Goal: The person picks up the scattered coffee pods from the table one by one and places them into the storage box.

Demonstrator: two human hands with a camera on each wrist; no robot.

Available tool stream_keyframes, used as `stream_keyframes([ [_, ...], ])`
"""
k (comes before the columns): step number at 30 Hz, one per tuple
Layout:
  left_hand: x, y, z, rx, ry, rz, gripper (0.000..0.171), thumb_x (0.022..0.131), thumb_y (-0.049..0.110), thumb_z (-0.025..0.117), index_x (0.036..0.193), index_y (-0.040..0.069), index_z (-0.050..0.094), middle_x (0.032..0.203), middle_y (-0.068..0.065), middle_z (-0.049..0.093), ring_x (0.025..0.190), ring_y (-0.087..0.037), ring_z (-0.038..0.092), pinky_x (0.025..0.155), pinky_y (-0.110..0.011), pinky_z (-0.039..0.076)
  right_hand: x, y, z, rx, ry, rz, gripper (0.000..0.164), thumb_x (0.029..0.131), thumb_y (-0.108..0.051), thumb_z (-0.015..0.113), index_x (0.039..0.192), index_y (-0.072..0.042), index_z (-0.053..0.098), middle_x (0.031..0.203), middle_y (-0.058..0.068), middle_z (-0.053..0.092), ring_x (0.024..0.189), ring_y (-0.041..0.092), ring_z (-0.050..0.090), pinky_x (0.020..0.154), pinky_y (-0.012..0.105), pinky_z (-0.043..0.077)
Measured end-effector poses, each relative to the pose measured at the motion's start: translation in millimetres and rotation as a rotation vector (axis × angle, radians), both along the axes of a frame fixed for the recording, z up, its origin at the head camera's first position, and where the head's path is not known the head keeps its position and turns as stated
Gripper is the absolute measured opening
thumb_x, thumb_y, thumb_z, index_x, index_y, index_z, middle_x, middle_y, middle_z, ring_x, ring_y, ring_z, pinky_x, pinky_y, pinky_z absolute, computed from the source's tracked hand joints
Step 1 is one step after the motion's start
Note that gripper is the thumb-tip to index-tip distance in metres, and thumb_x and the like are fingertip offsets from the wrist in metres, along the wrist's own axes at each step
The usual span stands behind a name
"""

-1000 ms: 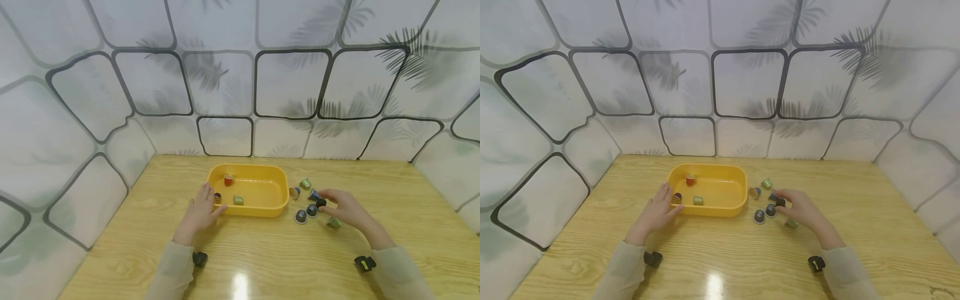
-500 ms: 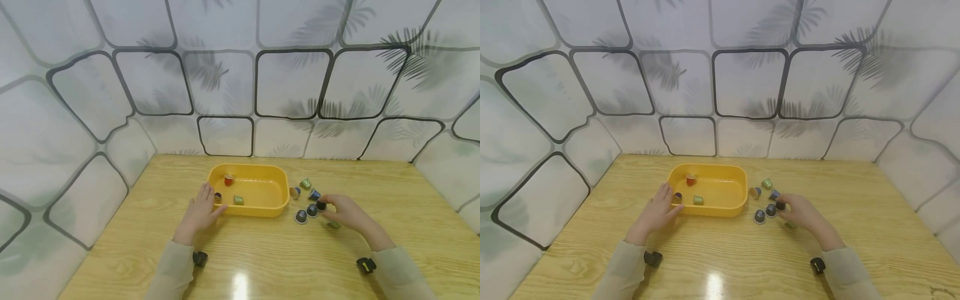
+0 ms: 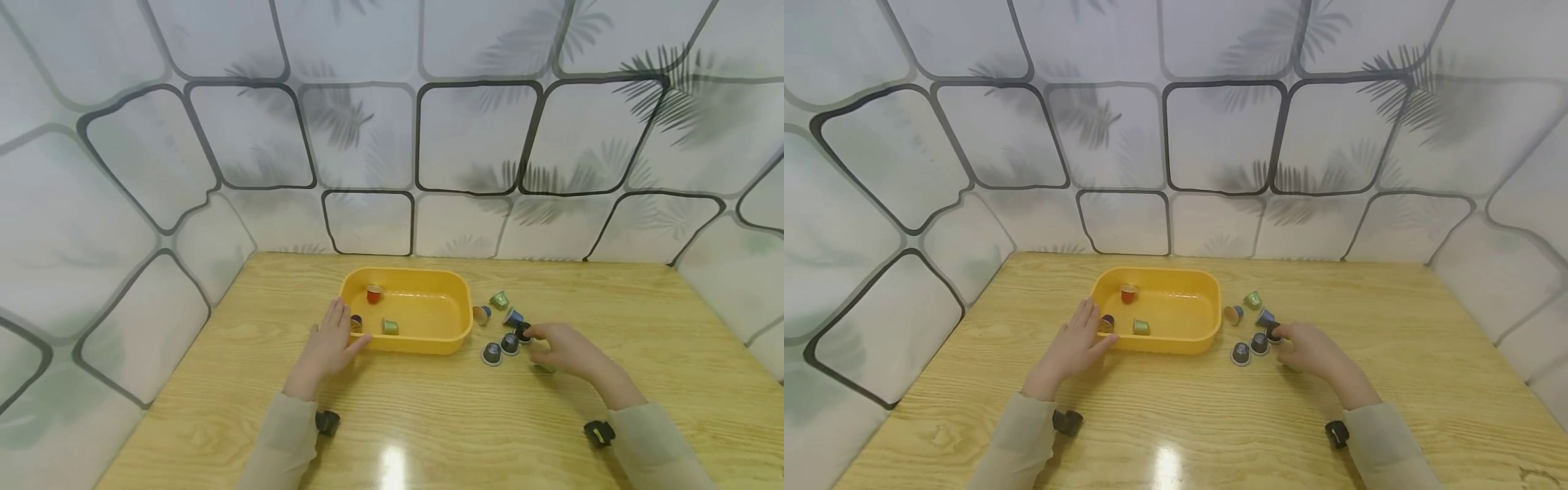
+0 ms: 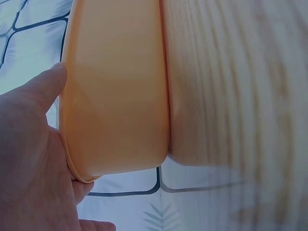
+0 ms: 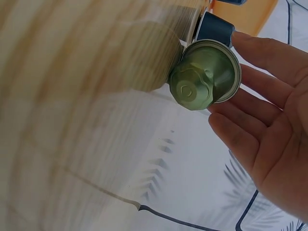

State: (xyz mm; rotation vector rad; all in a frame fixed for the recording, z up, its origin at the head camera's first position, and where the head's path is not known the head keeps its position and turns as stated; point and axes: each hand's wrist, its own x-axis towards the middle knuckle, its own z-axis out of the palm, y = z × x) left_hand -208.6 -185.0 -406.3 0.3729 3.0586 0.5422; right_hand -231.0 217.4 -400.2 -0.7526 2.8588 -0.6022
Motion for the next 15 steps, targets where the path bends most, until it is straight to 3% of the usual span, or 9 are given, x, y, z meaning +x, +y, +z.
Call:
stream_keyframes([
  [15, -1.0, -0.9, -2.3, 0.001, 0.002, 0.001, 0.078, 0.090, 0.050, 0.038, 0.138, -0.008, 0.014, 0.144, -0.021, 0.002, 0.132, -0.029, -0.001, 0.095, -0.060, 0.017, -3.1, 1.8, -4.2, 0.025, -0.067, 0.037, 0.033, 0.071, -0.005, 0.069, 0.100, 0.008, 0.059, 0.095, 0.019, 0.062, 0.088, 0.035, 0.057, 0.074, 0.045, 0.046],
])
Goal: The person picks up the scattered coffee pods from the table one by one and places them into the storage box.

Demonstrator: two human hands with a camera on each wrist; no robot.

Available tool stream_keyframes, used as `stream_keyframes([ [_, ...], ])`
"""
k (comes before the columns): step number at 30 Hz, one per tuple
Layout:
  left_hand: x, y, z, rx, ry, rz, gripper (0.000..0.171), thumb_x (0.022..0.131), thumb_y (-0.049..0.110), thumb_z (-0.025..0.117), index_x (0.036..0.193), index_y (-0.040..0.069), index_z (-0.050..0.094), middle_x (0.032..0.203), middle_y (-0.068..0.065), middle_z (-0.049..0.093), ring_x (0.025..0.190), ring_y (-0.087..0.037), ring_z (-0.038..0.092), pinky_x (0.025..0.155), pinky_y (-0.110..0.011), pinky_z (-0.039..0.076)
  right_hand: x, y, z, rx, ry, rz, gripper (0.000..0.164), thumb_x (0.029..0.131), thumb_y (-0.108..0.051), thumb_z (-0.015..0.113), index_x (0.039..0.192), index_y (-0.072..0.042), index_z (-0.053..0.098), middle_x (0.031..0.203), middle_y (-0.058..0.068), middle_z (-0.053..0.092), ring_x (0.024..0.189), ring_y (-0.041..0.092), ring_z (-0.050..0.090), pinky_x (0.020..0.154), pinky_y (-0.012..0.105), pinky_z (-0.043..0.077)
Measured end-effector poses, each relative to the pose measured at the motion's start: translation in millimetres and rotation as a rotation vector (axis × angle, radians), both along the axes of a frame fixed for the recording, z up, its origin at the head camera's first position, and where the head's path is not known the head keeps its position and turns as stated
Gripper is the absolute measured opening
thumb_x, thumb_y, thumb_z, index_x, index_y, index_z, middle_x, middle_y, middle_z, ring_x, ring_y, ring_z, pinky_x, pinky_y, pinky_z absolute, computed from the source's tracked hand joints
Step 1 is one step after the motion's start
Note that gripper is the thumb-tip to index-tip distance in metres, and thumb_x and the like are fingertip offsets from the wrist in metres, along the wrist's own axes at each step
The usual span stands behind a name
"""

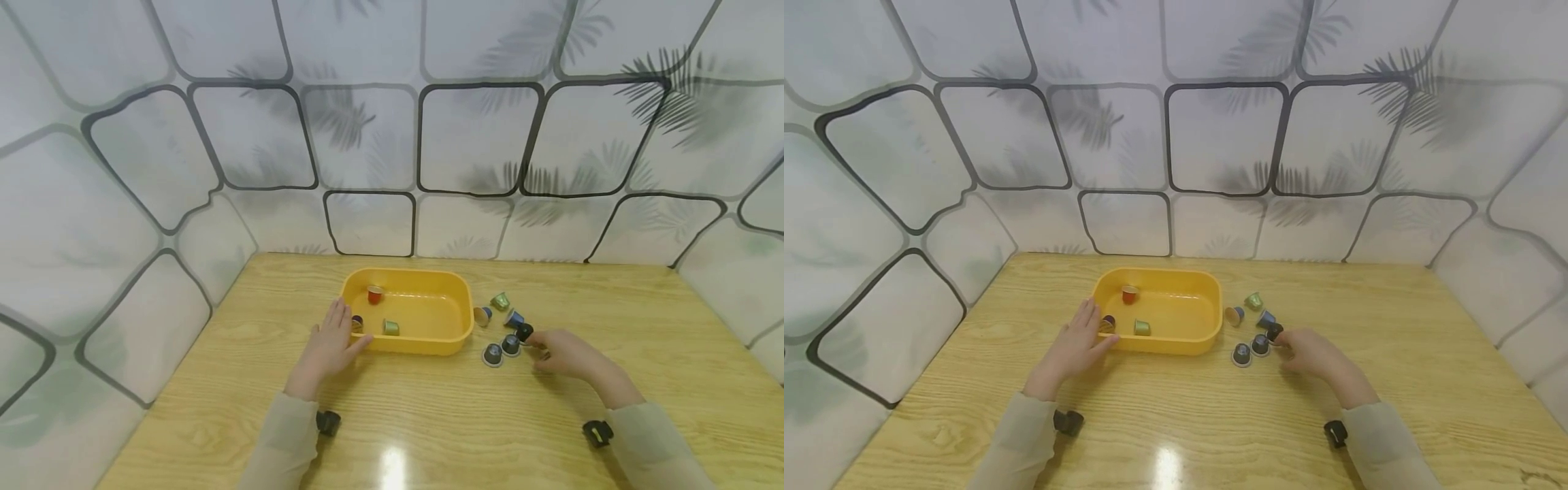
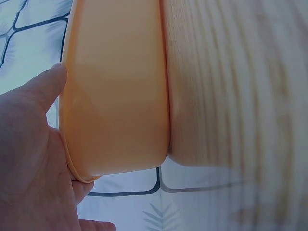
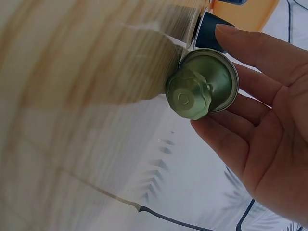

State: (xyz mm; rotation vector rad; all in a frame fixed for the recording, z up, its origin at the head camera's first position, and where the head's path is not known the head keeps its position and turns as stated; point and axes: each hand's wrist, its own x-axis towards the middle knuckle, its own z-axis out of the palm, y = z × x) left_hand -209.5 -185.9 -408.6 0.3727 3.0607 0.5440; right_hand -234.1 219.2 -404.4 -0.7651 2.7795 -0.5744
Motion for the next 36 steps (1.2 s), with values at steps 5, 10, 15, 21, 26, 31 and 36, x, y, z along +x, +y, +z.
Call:
stream_keyframes([
  [5, 0.9, 0.1, 0.4, 0.002, 0.002, 0.000, 0.079, 0.090, 0.051, 0.037, 0.138, -0.008, 0.014, 0.144, -0.020, 0.001, 0.132, -0.029, -0.001, 0.095, -0.060, 0.017, 0.5, 1.5, -1.5, -0.014, -0.011, 0.000, 0.032, 0.069, -0.002, 0.069, 0.098, 0.007, 0.060, 0.092, 0.014, 0.062, 0.085, 0.030, 0.058, 0.073, 0.042, 0.047],
  [10, 0.2, 0.5, -0.1, 0.001, 0.003, 0.002, 0.078, 0.090, 0.049, 0.038, 0.138, -0.008, 0.014, 0.144, -0.021, 0.002, 0.132, -0.029, -0.001, 0.096, -0.060, 0.017, 1.3, 3.3, -1.8, -0.020, -0.032, 0.005, 0.033, 0.069, 0.000, 0.068, 0.100, 0.009, 0.059, 0.093, 0.015, 0.062, 0.086, 0.031, 0.057, 0.074, 0.042, 0.047],
  [15, -0.7, 0.5, -0.5, -0.001, 0.005, 0.000, 0.078, 0.090, 0.049, 0.038, 0.138, -0.008, 0.014, 0.144, -0.021, 0.001, 0.132, -0.028, -0.001, 0.096, -0.060, 0.017, 2.3, 3.8, -1.6, -0.014, -0.036, 0.002, 0.033, 0.070, 0.001, 0.068, 0.100, 0.009, 0.059, 0.094, 0.014, 0.062, 0.086, 0.030, 0.057, 0.074, 0.042, 0.046],
  [21, -0.5, 0.6, 0.6, -0.002, 0.014, 0.000, 0.078, 0.090, 0.049, 0.039, 0.137, -0.008, 0.015, 0.144, -0.021, 0.003, 0.132, -0.029, 0.001, 0.095, -0.060, 0.019, 3.3, 3.4, -0.8, -0.008, -0.044, -0.011, 0.032, 0.068, 0.006, 0.065, 0.100, 0.008, 0.060, 0.093, 0.013, 0.062, 0.087, 0.031, 0.057, 0.075, 0.042, 0.046],
  [26, -0.1, 0.7, 0.9, -0.008, 0.013, 0.001, 0.077, 0.090, 0.048, 0.039, 0.137, -0.009, 0.016, 0.144, -0.021, 0.004, 0.132, -0.029, 0.001, 0.095, -0.060, 0.019, 3.3, 3.4, -1.1, -0.003, -0.047, -0.013, 0.031, 0.068, 0.008, 0.064, 0.099, 0.008, 0.060, 0.093, 0.012, 0.062, 0.087, 0.031, 0.057, 0.075, 0.043, 0.046],
  [31, 0.2, 1.1, 0.4, -0.003, 0.015, -0.001, 0.077, 0.090, 0.048, 0.039, 0.137, -0.009, 0.016, 0.144, -0.022, 0.004, 0.132, -0.030, 0.001, 0.094, -0.061, 0.019, 3.6, 3.1, -1.6, 0.003, -0.045, -0.012, 0.031, 0.068, 0.007, 0.066, 0.099, 0.008, 0.060, 0.093, 0.012, 0.062, 0.087, 0.030, 0.057, 0.074, 0.042, 0.046],
  [36, 0.0, 0.7, 0.0, -0.008, 0.019, 0.000, 0.077, 0.091, 0.048, 0.039, 0.137, -0.009, 0.017, 0.144, -0.022, 0.004, 0.132, -0.030, 0.002, 0.094, -0.061, 0.019, 3.5, 2.6, -1.7, 0.002, -0.036, -0.008, 0.031, 0.069, 0.007, 0.066, 0.099, 0.008, 0.060, 0.092, 0.011, 0.062, 0.085, 0.029, 0.057, 0.074, 0.041, 0.047],
])
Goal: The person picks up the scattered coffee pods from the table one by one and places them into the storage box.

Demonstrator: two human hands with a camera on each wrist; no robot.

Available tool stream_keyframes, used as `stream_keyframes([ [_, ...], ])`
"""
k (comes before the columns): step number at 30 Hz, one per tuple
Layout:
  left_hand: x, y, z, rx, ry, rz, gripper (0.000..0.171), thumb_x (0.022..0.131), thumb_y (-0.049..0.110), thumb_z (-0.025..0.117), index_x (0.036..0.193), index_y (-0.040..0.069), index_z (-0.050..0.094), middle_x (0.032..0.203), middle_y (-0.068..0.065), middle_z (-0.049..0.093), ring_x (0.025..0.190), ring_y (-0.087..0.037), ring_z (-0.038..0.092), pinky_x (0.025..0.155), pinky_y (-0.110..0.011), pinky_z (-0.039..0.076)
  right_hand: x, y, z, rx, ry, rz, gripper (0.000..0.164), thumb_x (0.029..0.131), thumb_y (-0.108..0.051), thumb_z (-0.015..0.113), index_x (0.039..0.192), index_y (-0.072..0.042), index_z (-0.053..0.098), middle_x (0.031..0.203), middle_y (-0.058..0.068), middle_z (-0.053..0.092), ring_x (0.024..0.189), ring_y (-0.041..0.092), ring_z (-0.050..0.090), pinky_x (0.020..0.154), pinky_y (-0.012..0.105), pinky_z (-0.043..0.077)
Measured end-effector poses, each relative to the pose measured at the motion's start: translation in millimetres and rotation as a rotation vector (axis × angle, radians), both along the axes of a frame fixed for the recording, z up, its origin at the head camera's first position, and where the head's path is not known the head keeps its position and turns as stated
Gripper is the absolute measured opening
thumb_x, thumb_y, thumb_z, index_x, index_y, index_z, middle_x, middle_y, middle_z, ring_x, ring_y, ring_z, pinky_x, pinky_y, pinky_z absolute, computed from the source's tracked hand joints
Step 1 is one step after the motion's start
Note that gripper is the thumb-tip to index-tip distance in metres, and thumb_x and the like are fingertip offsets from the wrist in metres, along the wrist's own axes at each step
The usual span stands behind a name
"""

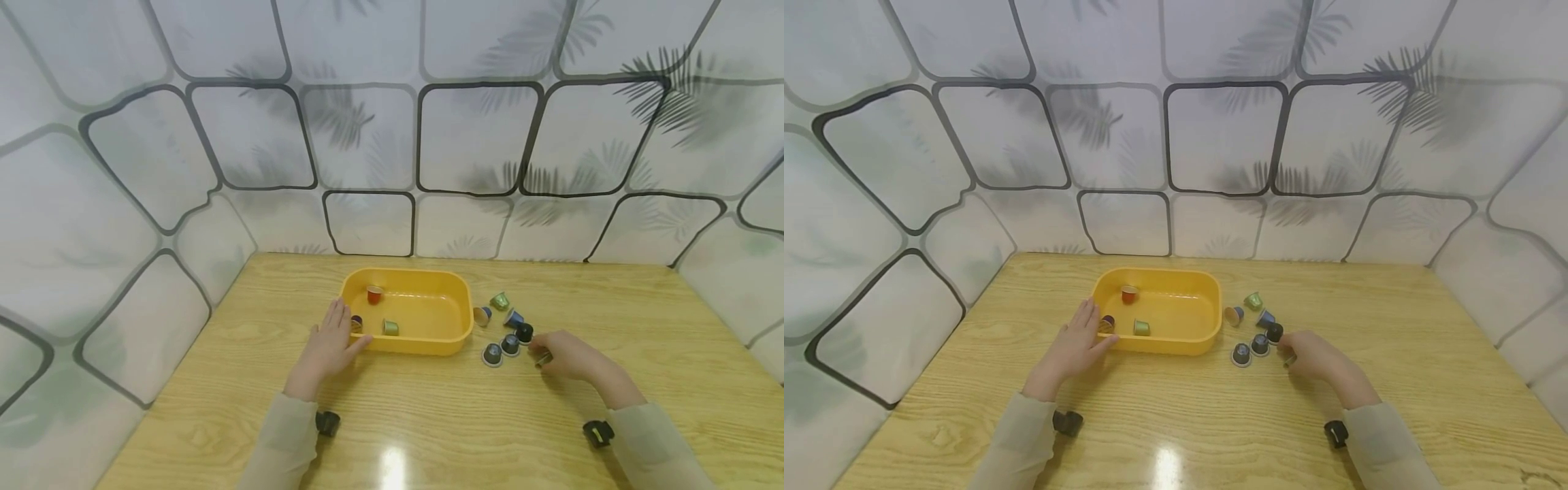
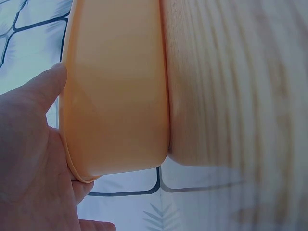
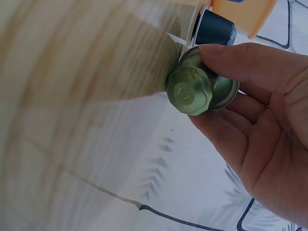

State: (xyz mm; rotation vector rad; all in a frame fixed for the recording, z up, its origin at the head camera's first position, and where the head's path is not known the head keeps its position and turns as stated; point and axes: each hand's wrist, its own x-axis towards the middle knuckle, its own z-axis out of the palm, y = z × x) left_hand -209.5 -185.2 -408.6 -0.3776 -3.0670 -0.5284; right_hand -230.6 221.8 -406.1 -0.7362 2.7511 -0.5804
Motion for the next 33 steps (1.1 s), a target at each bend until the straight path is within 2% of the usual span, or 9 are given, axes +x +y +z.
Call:
stream_keyframes([
  [15, -0.4, 0.1, 0.6, -0.001, -0.004, 0.002, 0.076, 0.091, 0.048, 0.039, 0.137, -0.009, 0.016, 0.144, -0.022, 0.004, 0.132, -0.030, 0.001, 0.094, -0.061, 0.019, -0.4, -0.7, 1.3, -0.028, 0.048, 0.003, 0.029, 0.068, 0.004, 0.067, 0.097, 0.007, 0.061, 0.091, 0.012, 0.062, 0.083, 0.027, 0.057, 0.072, 0.041, 0.047],
  [21, -0.6, 0.3, -1.0, -0.004, 0.002, -0.001, 0.076, 0.091, 0.048, 0.039, 0.137, -0.009, 0.017, 0.144, -0.022, 0.004, 0.132, -0.030, 0.002, 0.094, -0.062, 0.019, -0.6, -4.2, 4.8, -0.073, 0.094, -0.001, 0.029, 0.073, 0.003, 0.065, 0.101, 0.008, 0.060, 0.092, 0.013, 0.062, 0.081, 0.025, 0.058, 0.070, 0.039, 0.048],
  [24, -0.4, 0.0, -0.9, -0.002, 0.003, 0.000, 0.077, 0.091, 0.048, 0.039, 0.137, -0.009, 0.017, 0.144, -0.022, 0.004, 0.132, -0.030, 0.002, 0.094, -0.061, 0.020, -0.8, -6.3, 7.1, -0.119, 0.153, 0.002, 0.029, 0.074, 0.005, 0.065, 0.102, 0.008, 0.059, 0.089, 0.010, 0.060, 0.079, 0.022, 0.056, 0.069, 0.038, 0.047],
  [27, -0.2, -0.4, -0.7, 0.000, 0.001, 0.001, 0.077, 0.091, 0.048, 0.039, 0.137, -0.009, 0.016, 0.144, -0.022, 0.004, 0.132, -0.030, 0.002, 0.094, -0.061, 0.019, -1.0, -9.0, 8.2, -0.187, 0.249, -0.006, 0.031, 0.073, 0.005, 0.066, 0.103, 0.006, 0.059, 0.089, 0.007, 0.060, 0.079, 0.020, 0.055, 0.071, 0.039, 0.047],
  [33, 0.5, 0.0, 0.1, 0.003, -0.002, 0.000, 0.077, 0.091, 0.048, 0.039, 0.137, -0.009, 0.016, 0.144, -0.022, 0.004, 0.132, -0.030, 0.002, 0.094, -0.061, 0.019, -0.1, -16.7, 12.3, -0.316, 0.440, -0.023, 0.037, 0.070, 0.006, 0.070, 0.105, 0.005, 0.059, 0.095, 0.012, 0.061, 0.082, 0.023, 0.057, 0.073, 0.041, 0.048],
])
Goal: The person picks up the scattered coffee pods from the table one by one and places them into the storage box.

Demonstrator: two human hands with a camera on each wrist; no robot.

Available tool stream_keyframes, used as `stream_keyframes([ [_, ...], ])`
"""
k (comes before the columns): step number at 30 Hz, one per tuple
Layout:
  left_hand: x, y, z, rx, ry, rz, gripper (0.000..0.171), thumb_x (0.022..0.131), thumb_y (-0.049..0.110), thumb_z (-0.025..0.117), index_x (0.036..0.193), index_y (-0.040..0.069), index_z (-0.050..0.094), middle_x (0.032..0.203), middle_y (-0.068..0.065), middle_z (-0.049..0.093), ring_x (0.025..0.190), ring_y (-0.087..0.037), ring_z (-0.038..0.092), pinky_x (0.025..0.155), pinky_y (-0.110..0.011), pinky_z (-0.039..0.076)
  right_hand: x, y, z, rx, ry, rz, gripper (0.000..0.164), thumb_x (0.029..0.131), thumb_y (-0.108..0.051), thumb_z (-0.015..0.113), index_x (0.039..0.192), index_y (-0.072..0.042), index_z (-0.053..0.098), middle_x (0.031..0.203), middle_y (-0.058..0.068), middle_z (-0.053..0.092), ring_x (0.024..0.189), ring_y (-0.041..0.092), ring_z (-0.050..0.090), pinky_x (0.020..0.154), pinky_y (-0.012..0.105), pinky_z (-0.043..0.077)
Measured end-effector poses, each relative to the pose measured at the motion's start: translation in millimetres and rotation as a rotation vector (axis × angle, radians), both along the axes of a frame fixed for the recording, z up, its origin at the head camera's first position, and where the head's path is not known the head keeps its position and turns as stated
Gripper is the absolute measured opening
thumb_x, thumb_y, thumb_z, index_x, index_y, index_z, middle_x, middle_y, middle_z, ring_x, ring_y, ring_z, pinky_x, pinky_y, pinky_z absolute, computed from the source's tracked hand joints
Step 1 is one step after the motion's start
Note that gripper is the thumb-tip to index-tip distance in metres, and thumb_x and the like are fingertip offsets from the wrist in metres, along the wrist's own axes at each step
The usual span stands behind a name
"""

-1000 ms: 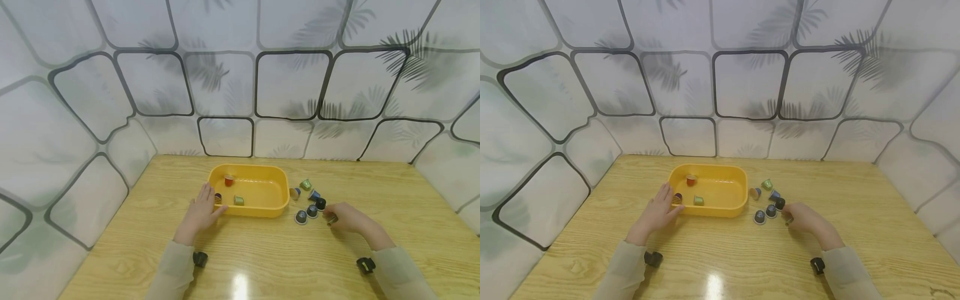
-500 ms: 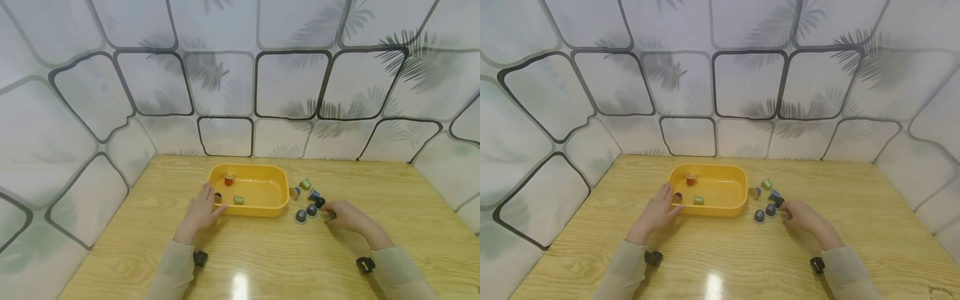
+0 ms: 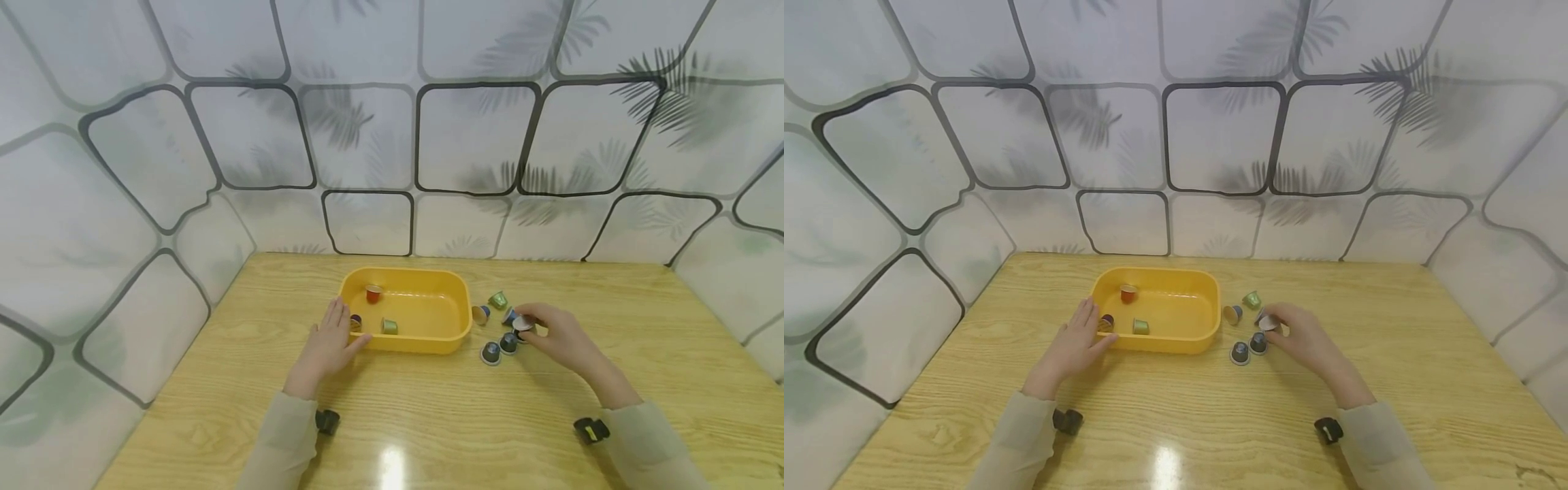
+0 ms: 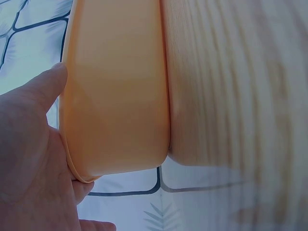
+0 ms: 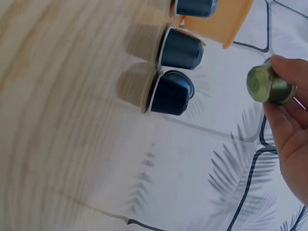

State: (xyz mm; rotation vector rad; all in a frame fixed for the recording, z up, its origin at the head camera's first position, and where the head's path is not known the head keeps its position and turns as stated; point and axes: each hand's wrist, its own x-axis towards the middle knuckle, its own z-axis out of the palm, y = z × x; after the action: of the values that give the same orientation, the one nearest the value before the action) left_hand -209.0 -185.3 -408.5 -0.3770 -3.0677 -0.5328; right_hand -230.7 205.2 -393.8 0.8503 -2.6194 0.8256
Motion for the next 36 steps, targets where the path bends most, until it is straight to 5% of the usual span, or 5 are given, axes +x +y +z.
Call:
stream_keyframes([
  [10, -0.4, 0.1, 0.1, 0.002, -0.001, -0.002, 0.077, 0.090, 0.049, 0.039, 0.137, -0.008, 0.017, 0.144, -0.021, 0.004, 0.132, -0.030, 0.002, 0.094, -0.061, 0.019, 0.7, -11.3, 3.2, -0.124, 0.194, -0.026, 0.043, 0.062, 0.012, 0.073, 0.103, 0.007, 0.059, 0.094, 0.014, 0.061, 0.082, 0.026, 0.058, 0.069, 0.034, 0.049],
  [36, -1.4, 0.7, 1.7, -0.019, -0.003, 0.007, 0.076, 0.091, 0.047, 0.040, 0.136, -0.010, 0.018, 0.144, -0.023, 0.006, 0.132, -0.031, 0.003, 0.094, -0.061, 0.020, -21.0, -73.6, 5.1, -0.240, 0.112, 0.154, 0.037, 0.067, 0.009, 0.071, 0.103, 0.008, 0.059, 0.094, 0.016, 0.061, 0.081, 0.025, 0.060, 0.071, 0.032, 0.050],
])
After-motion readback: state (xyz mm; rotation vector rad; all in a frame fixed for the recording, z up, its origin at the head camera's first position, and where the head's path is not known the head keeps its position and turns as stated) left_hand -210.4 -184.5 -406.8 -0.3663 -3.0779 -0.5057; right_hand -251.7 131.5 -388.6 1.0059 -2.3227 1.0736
